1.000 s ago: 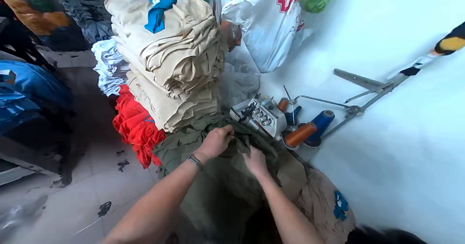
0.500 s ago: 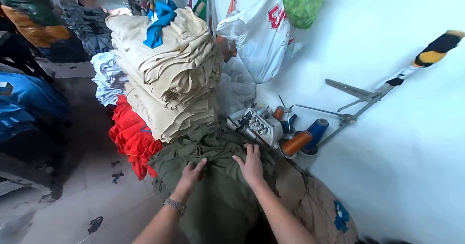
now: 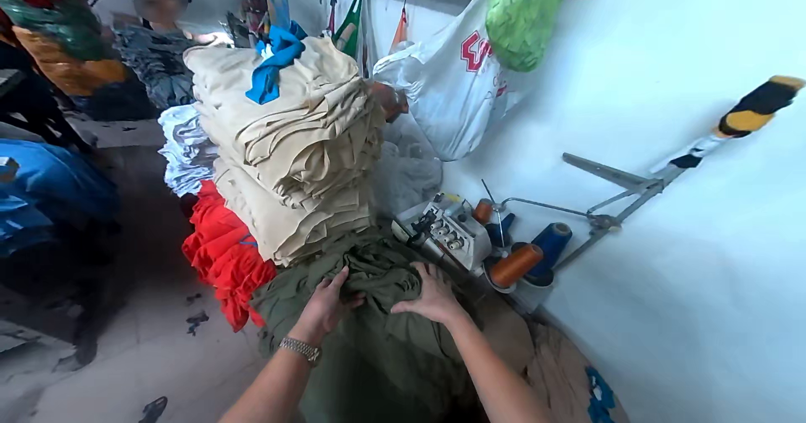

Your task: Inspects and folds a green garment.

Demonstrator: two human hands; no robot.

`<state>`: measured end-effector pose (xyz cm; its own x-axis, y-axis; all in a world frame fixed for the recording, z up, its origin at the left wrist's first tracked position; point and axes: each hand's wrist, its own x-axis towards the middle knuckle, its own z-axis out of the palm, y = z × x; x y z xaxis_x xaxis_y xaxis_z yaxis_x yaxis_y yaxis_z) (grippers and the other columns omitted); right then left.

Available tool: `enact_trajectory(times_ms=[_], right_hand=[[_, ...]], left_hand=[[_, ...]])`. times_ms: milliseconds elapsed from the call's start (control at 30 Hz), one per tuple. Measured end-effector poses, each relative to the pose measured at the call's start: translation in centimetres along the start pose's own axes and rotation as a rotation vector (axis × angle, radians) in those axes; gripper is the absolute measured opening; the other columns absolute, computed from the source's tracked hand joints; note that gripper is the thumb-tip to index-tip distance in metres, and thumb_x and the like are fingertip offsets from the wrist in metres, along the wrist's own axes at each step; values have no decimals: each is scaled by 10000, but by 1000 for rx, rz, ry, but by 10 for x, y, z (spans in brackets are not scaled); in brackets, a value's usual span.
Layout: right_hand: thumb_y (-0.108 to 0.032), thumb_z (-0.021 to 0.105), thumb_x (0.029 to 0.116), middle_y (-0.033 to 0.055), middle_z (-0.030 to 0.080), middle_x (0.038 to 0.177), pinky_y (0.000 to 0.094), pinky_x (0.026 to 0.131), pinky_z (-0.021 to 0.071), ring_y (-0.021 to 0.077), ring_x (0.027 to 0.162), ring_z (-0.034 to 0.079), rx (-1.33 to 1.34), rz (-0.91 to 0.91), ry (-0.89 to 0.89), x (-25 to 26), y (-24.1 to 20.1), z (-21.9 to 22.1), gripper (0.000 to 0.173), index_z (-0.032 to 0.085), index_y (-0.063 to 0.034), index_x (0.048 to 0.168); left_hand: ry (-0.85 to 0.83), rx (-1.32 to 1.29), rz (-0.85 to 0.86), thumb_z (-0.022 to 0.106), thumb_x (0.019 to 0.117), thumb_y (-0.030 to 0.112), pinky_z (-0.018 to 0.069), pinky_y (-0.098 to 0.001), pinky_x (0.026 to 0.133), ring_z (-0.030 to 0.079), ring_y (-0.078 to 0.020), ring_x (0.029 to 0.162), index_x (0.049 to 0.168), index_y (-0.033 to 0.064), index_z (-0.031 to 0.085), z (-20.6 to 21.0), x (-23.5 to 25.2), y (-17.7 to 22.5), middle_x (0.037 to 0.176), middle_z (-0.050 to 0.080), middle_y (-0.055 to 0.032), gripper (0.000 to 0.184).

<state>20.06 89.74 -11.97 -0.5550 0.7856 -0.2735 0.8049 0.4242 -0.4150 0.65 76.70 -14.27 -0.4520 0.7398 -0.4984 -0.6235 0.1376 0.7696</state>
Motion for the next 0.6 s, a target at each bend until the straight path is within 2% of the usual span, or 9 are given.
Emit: enact_trajectory(times_ms=[67,133,200,267,300,400,467,533,600], right_hand=[[-729,889,559,216,323,1622,690,1165,257,446,1489,296,-47,26,-30,0,-7,3,1363,196,-297,1651],[-762,858,573,226,348,1603,671,1170,245,432,1473,322,-176,42,-80,1,-18,10,1410,112,-280,1667],[-626,840,718,209,444,1534,620,1174,272,395,1433,394,-223,58,-86,1,-29,16,1181,258,-169,1639],[-485,824,794,183,633,1347,550,1129,387,341,1301,564,-70,124,-35,3,-29,15,798,570,-63,1421],[-435,841,801,197,662,1288,548,1093,436,342,1255,601,61,169,-31,7,-25,9,712,621,-18,1335],[-212,886,793,250,610,1327,549,1072,457,353,1260,576,483,221,15,11,-18,-26,737,534,39,1389],[-131,847,823,241,623,1297,524,1050,478,322,1220,592,616,152,69,9,-18,-58,644,548,49,1363],[-142,795,870,219,661,1213,502,1002,507,288,1138,628,638,101,112,6,-19,-90,496,602,48,1286],[-193,721,937,202,681,1181,490,980,523,270,1100,650,628,81,130,3,-19,-120,410,628,37,1263]], left_hand=[[-36,23,14,438,1106,324,609,-449,760,704,-315,902,1496,8,323,7,8,4,1187,631,-238,515],[-65,80,42,468,1096,338,607,-454,778,701,-308,941,1494,5,334,16,14,6,1219,628,-229,536],[-86,140,62,495,1085,356,597,-474,815,688,-316,994,1497,7,354,21,19,8,1259,615,-233,558],[-107,190,64,503,1080,371,598,-460,802,691,-306,976,1514,31,350,22,23,11,1255,618,-223,572],[-116,223,78,500,1080,370,594,-441,794,693,-290,951,1500,36,377,22,23,14,1232,629,-213,551],[-228,425,228,486,1092,310,522,-476,974,631,-287,1146,1431,12,487,16,16,32,1319,606,-199,451],[-336,550,381,499,1086,262,472,-500,1037,579,-266,1232,1390,50,547,11,13,46,1359,597,-150,374],[-393,606,491,514,1078,229,476,-466,1032,585,-223,1221,1362,78,579,9,6,58,1368,603,-105,328],[-403,605,544,521,1076,196,492,-426,978,614,-191,1120,1290,61,615,6,3,62,1271,644,-95,270]])
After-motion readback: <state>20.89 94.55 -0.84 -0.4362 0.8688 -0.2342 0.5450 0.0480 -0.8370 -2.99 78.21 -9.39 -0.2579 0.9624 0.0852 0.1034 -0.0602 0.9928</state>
